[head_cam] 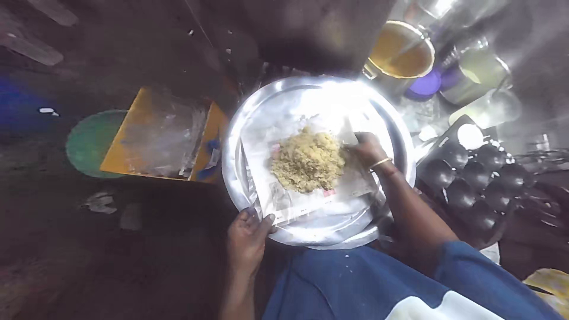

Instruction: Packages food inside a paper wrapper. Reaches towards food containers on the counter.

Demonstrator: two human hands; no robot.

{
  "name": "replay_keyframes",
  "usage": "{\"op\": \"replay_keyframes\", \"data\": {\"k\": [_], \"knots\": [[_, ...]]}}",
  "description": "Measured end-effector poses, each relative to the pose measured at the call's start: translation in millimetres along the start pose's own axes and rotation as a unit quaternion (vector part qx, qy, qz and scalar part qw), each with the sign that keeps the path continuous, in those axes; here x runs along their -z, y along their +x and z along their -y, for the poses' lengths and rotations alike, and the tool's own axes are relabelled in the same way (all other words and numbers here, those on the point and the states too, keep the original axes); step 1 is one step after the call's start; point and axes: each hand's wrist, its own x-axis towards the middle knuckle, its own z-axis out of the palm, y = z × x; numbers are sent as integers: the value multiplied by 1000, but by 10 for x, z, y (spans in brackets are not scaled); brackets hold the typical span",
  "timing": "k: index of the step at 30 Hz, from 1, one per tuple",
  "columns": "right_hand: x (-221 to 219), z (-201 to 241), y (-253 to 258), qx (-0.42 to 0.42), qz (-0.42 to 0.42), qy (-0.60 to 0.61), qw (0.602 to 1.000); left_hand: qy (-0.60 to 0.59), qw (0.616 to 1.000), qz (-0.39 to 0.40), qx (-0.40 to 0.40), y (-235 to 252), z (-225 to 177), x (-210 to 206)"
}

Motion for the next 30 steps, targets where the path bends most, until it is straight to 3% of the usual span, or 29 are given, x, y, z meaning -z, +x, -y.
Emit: {"op": "replay_keyframes", "data": {"k": [3, 6, 9, 11, 14, 16, 19, 20, 22, 24, 25, 26, 28, 30], "knots": [[-74, 4, -113, 170, 14, 8, 985, -29, 996, -33, -71, -3, -27, -141], [-289, -87, -348, 398, 72, -50, 913, -7, 979, -47, -197, 68, -148, -422], [-507, -182, -553, 458, 111, -157, 868, 44, 957, -40, -284, 305, -239, -858], [-592, -259, -594, 473, 117, -167, 857, 183, 931, -23, -314, 518, -211, -1123], [-420, -374, -688, 404, 113, -132, 898, 336, 864, 52, -372, 768, -50, -1276], [-230, -478, -767, 261, 96, -140, 950, 362, 838, 130, -387, 786, -115, -1168], [-154, -496, -869, 81, 164, -156, 971, 434, 790, 234, -364, 711, -172, -955], [-171, -458, -885, 56, 190, -88, 976, 471, 764, 256, -358, 665, -173, -943], [-223, -251, -917, -3, 214, 159, 964, 524, 721, 287, -351, 560, -129, -1010], [-296, 49, -867, -41, 236, 336, 911, 500, 727, 252, -398, 518, 18, -1067], [-305, 158, -794, -44, 249, 349, 902, 469, 743, 220, -423, 524, 99, -1094], [-287, 245, -695, -31, 260, 311, 914, 446, 756, 193, -439, 538, 165, -1113], [-169, 411, -418, 52, 257, 124, 957, 404, 776, 162, -457, 602, 219, -1136], [-148, 597, -60, 112, 194, -71, 972, 363, 786, 172, -470, 653, 232, -1101]]}}
